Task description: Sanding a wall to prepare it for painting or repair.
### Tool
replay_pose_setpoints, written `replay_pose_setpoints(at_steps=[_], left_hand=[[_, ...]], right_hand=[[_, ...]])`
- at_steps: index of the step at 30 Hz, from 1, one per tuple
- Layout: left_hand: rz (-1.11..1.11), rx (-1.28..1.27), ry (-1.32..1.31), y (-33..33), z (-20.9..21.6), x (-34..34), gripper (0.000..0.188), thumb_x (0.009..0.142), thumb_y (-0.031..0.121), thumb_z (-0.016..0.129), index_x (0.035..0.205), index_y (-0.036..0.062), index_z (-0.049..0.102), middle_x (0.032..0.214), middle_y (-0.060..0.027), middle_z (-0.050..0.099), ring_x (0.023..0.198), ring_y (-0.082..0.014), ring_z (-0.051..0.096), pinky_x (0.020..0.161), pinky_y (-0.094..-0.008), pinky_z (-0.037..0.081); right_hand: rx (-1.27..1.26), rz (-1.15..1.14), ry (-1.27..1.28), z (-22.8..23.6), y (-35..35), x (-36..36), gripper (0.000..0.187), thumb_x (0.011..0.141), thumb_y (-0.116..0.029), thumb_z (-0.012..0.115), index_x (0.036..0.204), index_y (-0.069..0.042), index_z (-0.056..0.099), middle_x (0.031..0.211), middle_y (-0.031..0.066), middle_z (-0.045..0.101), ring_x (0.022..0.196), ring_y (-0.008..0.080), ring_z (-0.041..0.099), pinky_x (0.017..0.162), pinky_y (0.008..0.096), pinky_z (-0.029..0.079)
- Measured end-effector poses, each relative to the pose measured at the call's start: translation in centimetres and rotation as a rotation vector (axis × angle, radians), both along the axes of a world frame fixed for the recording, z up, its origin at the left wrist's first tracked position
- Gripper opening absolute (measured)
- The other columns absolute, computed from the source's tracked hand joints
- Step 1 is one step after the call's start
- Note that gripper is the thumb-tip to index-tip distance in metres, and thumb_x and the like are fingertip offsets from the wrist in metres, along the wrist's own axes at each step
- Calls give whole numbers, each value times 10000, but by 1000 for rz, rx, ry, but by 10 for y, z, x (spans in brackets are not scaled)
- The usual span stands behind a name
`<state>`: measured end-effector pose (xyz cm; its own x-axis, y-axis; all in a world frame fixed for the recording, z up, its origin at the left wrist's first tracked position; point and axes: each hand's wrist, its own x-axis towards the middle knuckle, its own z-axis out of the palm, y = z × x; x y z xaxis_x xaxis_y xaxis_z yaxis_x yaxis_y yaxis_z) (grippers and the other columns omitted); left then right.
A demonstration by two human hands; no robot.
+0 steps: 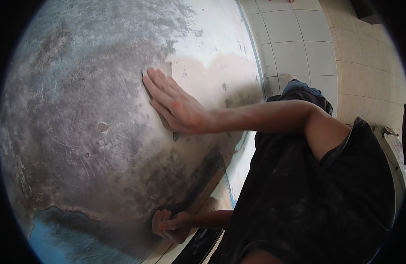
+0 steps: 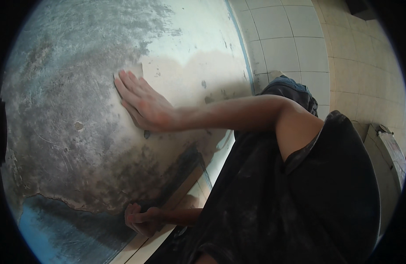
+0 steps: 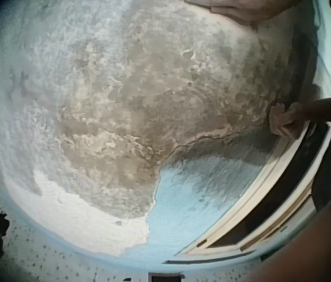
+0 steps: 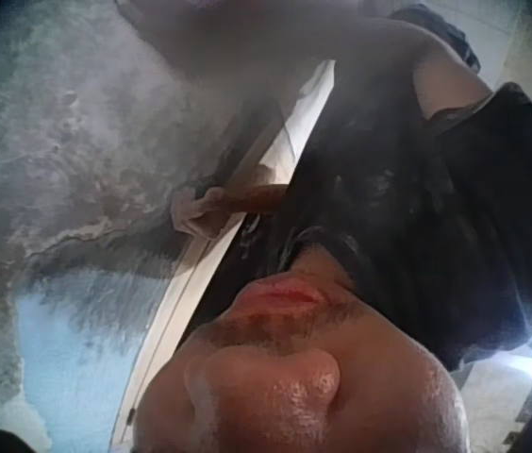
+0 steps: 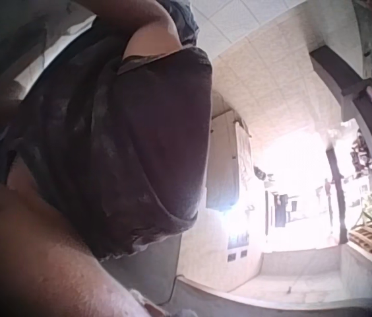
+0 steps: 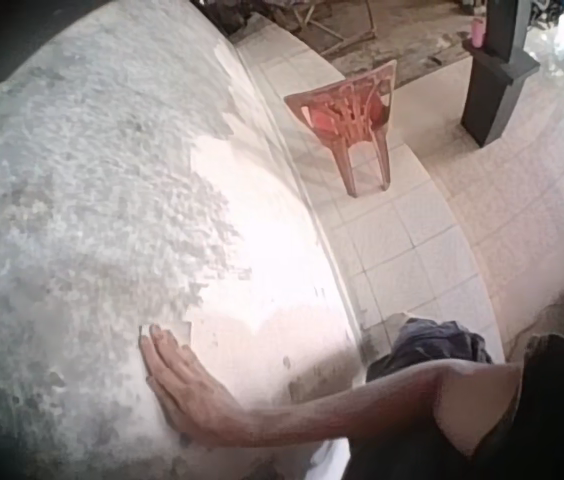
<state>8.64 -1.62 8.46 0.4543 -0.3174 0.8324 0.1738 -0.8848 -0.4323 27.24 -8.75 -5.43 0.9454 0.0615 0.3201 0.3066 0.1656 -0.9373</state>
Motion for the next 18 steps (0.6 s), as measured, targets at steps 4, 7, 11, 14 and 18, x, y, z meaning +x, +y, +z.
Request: replay_pose_setpoints(at_steps=[4,7,11,14,18], left_hand=[[-10,9,-1,2,0,0,501,983,132,401,501,26,493,510,-98,544,511,-243,585,492,-336,501],[0,-4,-17,2,-1,0,499,983,132,401,504,27,494,505,-98,542,508,-239,581,489,-336,502],[-26,5,-15,6,-1,-2,501,985,138,399,505,30,492,505,-95,541,500,-233,575,489,-333,503],[-19,-62,-4,4,-4,-5,515,988,181,431,518,-8,522,562,-125,585,566,-257,615,522,-341,504],[-3,-30,30,-1,-7,-1,509,992,167,410,515,17,505,531,-103,559,530,-240,589,513,-338,506]], right_hand=[[-81,41,-98,-6,-1,-3,554,1002,-139,414,1476,30,181,1529,248,193,1434,374,158,1180,454,161],[-40,4,-72,1,-3,2,554,1002,-140,418,1477,26,184,1532,245,186,1434,376,156,1180,453,161],[-71,102,-107,-3,-5,-16,554,1008,-158,409,1471,42,182,1533,255,170,1435,382,143,1182,452,154],[-23,6,-87,3,-3,4,547,1010,-211,398,1441,74,220,1505,285,210,1411,426,192,1155,496,204],[-26,64,6,10,-5,-1,561,1015,-190,382,1470,56,167,1537,261,146,1442,376,115,1185,451,142]])
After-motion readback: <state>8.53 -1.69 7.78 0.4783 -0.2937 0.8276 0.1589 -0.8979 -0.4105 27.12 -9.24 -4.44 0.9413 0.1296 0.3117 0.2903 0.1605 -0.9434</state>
